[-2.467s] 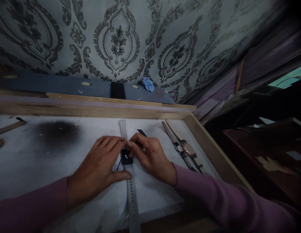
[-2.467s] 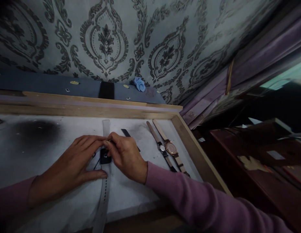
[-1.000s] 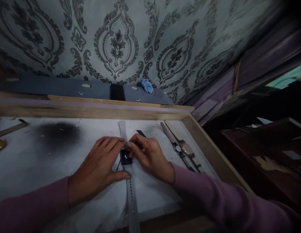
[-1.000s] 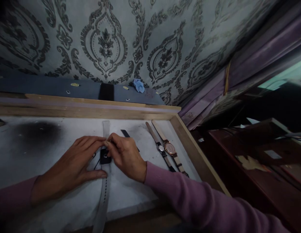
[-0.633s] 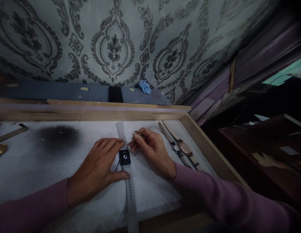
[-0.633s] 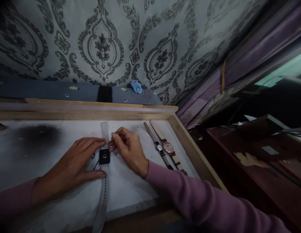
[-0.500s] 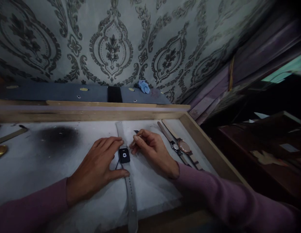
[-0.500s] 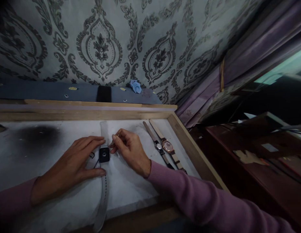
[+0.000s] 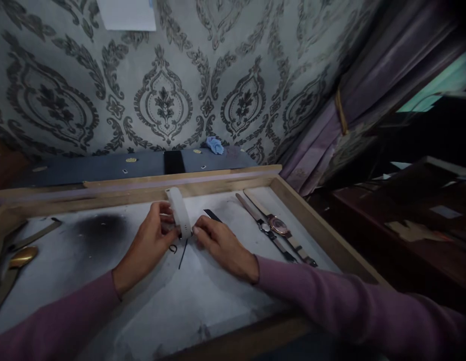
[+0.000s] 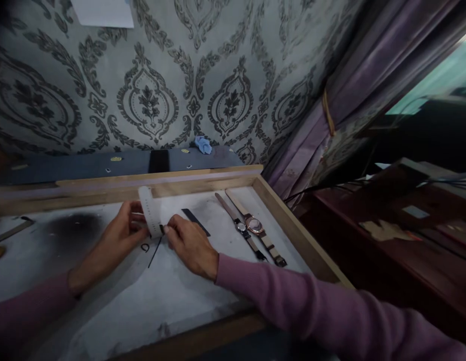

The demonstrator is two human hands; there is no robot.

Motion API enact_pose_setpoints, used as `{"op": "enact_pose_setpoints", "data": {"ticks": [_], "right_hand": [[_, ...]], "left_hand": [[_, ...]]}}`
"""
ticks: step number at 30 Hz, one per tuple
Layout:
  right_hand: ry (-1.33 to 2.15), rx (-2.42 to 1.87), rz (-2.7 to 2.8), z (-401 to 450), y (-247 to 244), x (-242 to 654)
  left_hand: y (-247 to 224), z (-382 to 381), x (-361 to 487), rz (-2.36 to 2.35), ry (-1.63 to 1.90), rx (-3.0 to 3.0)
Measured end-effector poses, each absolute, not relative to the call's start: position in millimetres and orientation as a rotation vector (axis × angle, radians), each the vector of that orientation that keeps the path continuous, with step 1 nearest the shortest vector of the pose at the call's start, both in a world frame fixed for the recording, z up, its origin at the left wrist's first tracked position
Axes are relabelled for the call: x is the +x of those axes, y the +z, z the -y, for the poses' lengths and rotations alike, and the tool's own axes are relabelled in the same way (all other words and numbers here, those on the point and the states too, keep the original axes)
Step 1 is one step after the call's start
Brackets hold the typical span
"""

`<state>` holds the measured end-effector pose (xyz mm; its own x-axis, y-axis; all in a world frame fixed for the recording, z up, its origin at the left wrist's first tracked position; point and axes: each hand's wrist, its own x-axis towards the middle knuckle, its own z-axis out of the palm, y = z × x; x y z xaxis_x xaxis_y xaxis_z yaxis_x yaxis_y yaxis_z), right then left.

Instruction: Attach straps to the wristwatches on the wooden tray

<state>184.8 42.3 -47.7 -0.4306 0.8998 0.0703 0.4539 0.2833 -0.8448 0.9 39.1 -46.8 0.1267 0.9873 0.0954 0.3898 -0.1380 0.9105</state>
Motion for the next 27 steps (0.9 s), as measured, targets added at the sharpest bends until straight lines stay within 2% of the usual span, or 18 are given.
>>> {"op": "enact_pose_setpoints", "data": {"ticks": [6,17,25,27], "right_hand": [[1.004,-1.297,2.076,-38.6,-37.0,177.5],[0.882,-1.105,2.247,-31.0,-44.4,175.1],[0.948,-1.193,2.005,-41.1,-54.5,176.1],[1.064,-1.191,1.907,-44.5,-55.0,176.3]], "left_hand": [[-56.5,-54.7,0.8,-1.388,1.042,1.523],[-32.6,-55.8,4.7,-1.176,0.778,1.679],[-31.6,-52.9,2.3,-1.129,0.817,1.645],[-29.6,-49.8,2.9,-1.151,0.851,1.622]]}}
